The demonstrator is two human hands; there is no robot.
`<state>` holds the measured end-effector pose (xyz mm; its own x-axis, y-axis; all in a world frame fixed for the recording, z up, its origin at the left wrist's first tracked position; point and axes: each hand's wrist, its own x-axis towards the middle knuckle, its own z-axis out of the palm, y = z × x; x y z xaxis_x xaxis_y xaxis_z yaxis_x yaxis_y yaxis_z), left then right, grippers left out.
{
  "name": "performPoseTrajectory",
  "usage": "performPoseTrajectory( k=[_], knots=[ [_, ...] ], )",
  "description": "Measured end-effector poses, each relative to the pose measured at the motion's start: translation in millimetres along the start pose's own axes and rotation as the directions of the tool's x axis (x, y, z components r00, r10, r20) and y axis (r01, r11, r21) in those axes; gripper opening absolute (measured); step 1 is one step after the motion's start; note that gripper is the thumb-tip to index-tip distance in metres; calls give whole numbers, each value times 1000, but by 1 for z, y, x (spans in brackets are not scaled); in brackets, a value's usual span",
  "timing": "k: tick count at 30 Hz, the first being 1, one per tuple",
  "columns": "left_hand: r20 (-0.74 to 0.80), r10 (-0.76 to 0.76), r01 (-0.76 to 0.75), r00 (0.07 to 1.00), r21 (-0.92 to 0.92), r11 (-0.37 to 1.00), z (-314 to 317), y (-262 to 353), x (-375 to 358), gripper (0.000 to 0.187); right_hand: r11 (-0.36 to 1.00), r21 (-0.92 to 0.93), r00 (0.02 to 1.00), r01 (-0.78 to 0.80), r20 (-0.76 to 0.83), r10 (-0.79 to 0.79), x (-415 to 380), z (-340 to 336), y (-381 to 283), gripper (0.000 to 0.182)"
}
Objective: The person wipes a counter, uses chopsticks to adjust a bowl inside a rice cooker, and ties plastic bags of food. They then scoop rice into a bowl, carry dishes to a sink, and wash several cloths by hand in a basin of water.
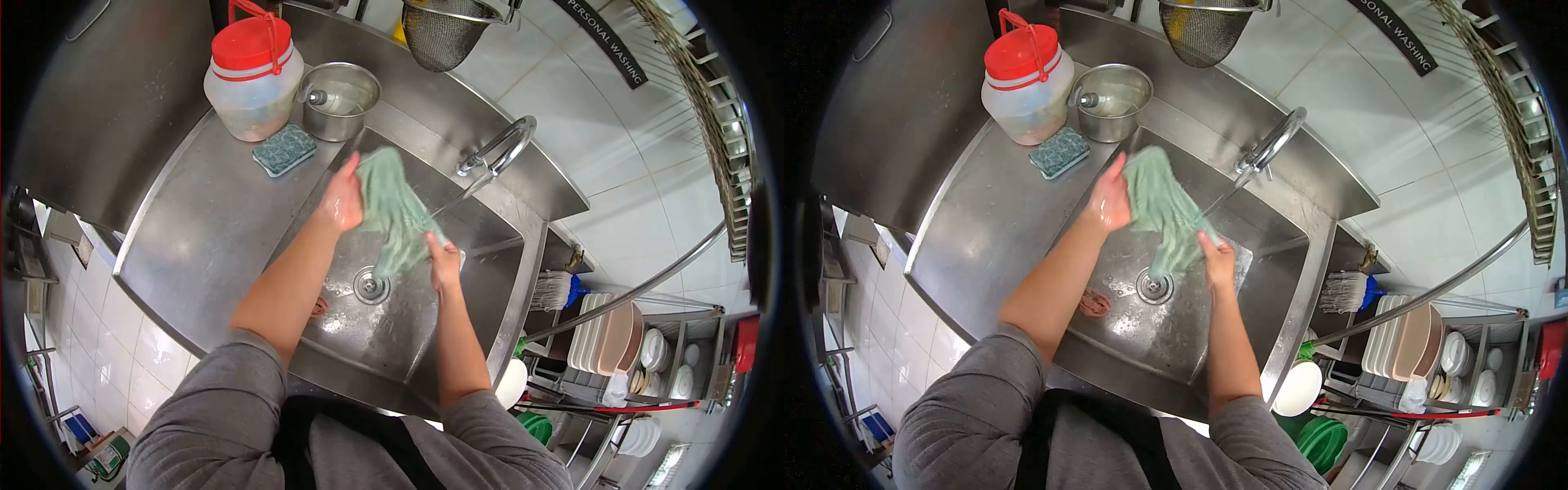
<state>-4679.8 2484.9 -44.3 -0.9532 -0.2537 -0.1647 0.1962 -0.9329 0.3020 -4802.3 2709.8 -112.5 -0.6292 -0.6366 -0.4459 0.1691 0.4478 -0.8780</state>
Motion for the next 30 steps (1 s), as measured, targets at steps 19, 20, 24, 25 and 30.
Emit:
performPoseTrajectory(
  k=[19,20,24,25,30],
  knots=[
    [178,-235,268,956,-193,944,-105,-134,45,25,807,-293,602,512,-548,-581,-13,105,-47,40],
    [-111,-315,289,942,-205,935,-96,-132,35,26,778,-253,562,574,-569,-600,-7,106,-38,40],
    [-502,-161,273,849,157,949,-5,-112,-1,28,748,-499,511,437,-547,-663,32,42,-39,38],
    [-438,-193,282,878,148,948,-23,-116,6,29,766,-488,525,419,-558,-643,40,51,-32,37],
    [-45,-228,229,973,15,973,-92,-129,33,32,618,-388,436,684,-461,-773,-20,120,-52,37]
  ],
)
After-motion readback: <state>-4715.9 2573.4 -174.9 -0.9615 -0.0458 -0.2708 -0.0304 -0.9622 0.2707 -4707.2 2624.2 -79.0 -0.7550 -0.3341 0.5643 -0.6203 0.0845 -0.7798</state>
